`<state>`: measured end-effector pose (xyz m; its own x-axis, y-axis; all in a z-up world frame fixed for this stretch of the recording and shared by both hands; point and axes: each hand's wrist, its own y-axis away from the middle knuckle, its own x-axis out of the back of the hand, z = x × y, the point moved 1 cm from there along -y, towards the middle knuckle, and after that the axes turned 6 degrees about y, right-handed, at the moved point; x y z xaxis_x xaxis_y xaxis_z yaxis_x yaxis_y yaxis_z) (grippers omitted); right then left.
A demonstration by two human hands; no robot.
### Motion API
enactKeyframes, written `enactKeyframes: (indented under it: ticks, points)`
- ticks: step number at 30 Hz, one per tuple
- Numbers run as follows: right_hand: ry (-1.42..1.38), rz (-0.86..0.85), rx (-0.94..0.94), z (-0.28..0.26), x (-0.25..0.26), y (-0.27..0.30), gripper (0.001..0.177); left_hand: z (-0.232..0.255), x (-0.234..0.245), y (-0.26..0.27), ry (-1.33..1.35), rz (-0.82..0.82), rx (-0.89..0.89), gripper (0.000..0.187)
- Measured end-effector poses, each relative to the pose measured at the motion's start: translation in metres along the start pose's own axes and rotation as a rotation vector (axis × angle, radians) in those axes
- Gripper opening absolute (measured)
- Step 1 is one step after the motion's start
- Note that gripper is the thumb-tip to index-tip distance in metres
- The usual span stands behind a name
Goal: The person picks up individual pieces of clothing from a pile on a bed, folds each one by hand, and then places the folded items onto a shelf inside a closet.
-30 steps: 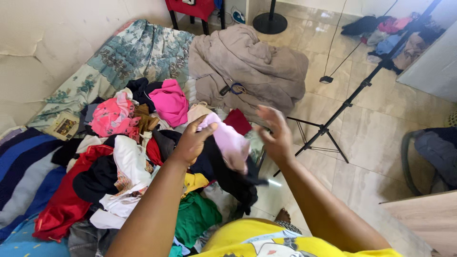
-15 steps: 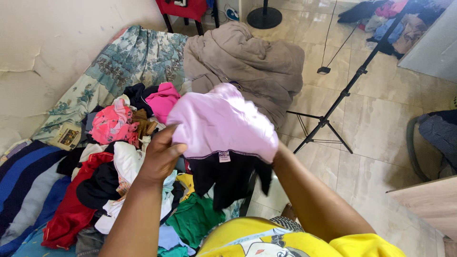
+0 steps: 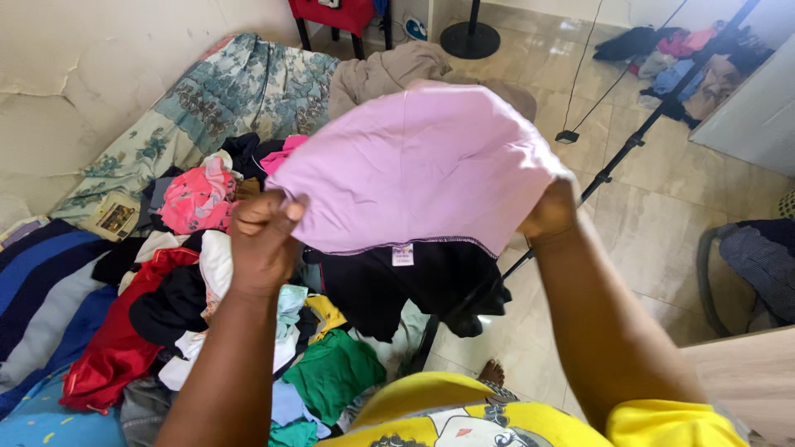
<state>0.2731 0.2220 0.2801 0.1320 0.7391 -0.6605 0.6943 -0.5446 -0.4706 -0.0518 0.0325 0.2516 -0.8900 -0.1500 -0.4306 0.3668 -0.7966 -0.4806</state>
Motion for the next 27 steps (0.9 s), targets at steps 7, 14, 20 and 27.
enactKeyframes:
  ticks: [7, 14, 20, 27]
  points:
    - [0.354, 0.232, 0.012, -0.036, -0.028, -0.032, 0.062, 0.031, -0.032, -0.022, -0.784, -0.132, -0.212, 0.046]
    - [0.582, 0.403, -0.173, -0.014, 0.014, -0.036, 0.049, -0.059, -0.007, 0.011, -0.610, 0.060, 0.225, 0.063]
    - [0.650, 0.401, -0.659, 0.129, 0.089, 0.045, 0.045, -0.167, 0.009, 0.054, -0.550, -0.062, 0.353, 0.066]
    - [0.511, 0.518, -0.618, 0.113, 0.121, 0.066, 0.046, -0.094, -0.006, 0.021, -0.718, -0.206, 0.230, 0.064]
